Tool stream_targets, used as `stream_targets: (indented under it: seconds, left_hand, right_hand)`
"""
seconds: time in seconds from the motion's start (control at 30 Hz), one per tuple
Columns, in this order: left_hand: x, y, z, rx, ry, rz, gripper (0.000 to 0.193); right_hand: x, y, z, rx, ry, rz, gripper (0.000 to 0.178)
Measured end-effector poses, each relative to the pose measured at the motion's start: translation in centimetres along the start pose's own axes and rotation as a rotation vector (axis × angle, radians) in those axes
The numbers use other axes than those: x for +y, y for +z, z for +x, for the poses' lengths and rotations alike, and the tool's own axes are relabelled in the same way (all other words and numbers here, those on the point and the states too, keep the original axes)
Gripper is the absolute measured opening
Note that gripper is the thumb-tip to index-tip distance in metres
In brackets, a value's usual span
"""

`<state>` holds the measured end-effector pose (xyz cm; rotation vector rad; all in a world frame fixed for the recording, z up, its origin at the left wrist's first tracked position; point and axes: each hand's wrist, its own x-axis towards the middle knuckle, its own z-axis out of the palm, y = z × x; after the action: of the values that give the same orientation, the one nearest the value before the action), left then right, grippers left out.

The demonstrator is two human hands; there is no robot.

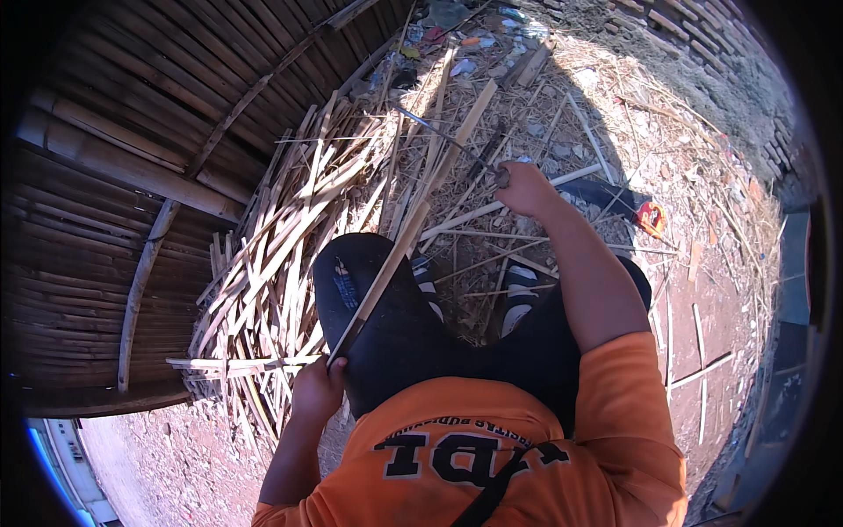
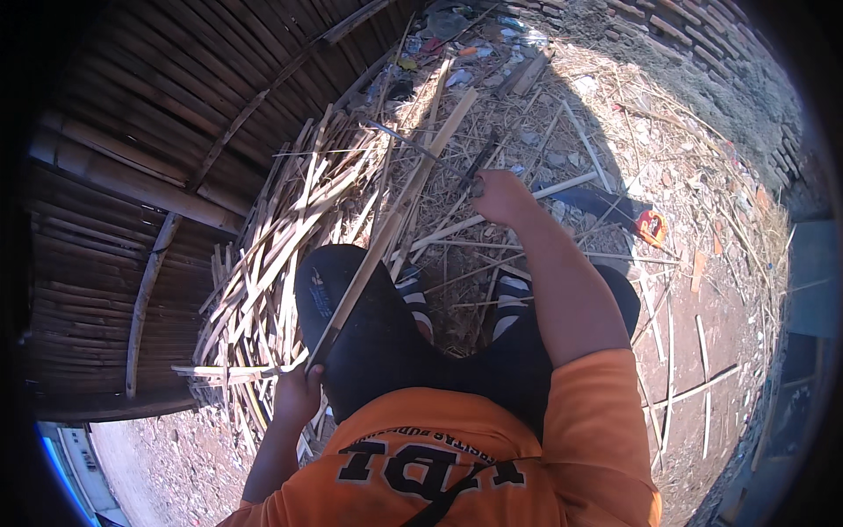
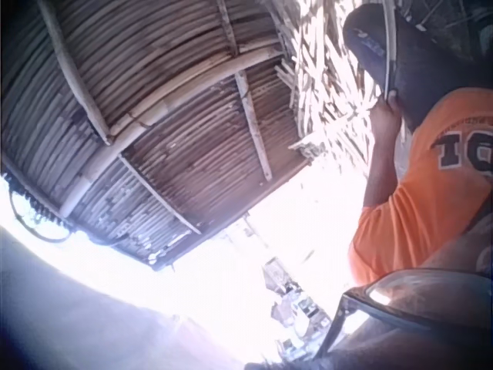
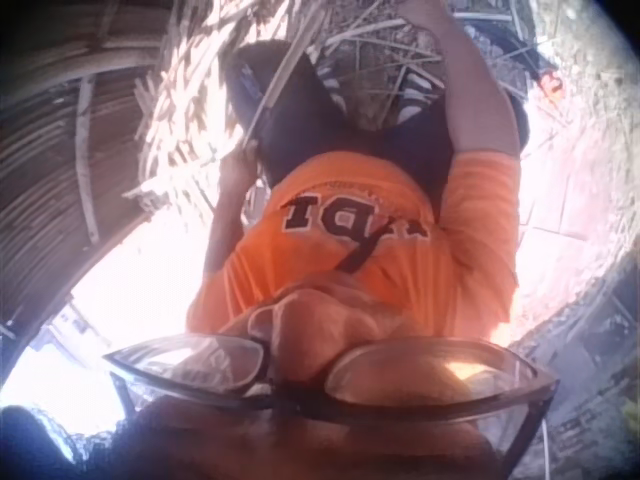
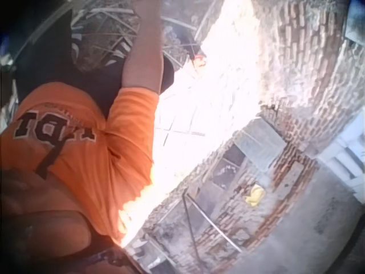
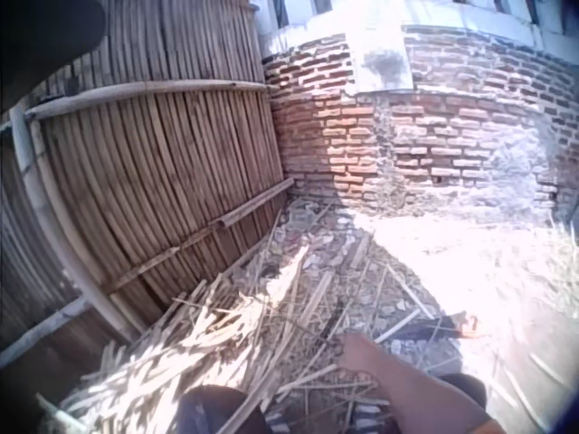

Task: The person uses a billhook tool to shave and smooth long strips of bamboo, holding the bamboo in one hand and scraping the tool along its surface while sitting on the ground.

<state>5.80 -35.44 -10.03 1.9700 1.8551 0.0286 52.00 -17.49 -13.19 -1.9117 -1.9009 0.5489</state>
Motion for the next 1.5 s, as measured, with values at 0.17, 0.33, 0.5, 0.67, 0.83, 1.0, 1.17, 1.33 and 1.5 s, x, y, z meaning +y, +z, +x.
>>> stream_targets:
  seconds: [0.17,0.33,0.5,0.67,0.83,1.0,1.17,1.33,1.5]
  left_hand:
    - [0.0,-1.6,-0.8,-0.104,-0.083,-0.167,0.046]
    - [-0.9,-0.3,-0.7,-0.042,-0.012,-0.123,0.046]
    - [-0.5,-1.2,0.2,-0.04,0.044,-0.042,0.043]
    - [-0.5,-2.2,-0.8,-0.2,-0.116,-0.233,0.052]
    - [-3.1,-0.1,-0.9,-0.364,-0.256,-0.557,0.054]
    - [-2.8,-0.6,-0.6,-0.342,-0.168,-0.453,0.055]
    - [-2.3,-1.0,-0.4,-0.356,-0.179,-0.452,0.056]
    - [-2.7,-0.7,-0.7,-0.268,-0.078,-0.396,0.055]
    - [-2.7,-0.4,-0.1,-0.297,-0.129,-0.457,0.054]
  right_hand:
    - [-2.4,0.9,-0.8,0.01,-0.009,0.03,0.036]
    - [-8.5,-1.0,-3.4,-0.201,-0.256,-0.27,0.036]
    - [3.3,-0.8,0.5,0.202,0.22,0.1,0.034]
    - [-1.4,-1.3,-0.8,0.072,0.059,0.056,0.033]
    - [-6.8,-2.3,-3.1,-0.176,-0.279,-0.048,0.034]
    - [-4.1,-3.5,-2.8,-0.017,-0.294,-0.175,0.043]
    - [-4.6,-3.0,-2.3,-0.012,-0.169,-0.137,0.034]
    - [-8.7,-1.7,-3.7,-0.226,-0.416,-0.247,0.03]
    - [-1.8,-1.9,-0.3,-0.105,-0.05,0.125,0.028]
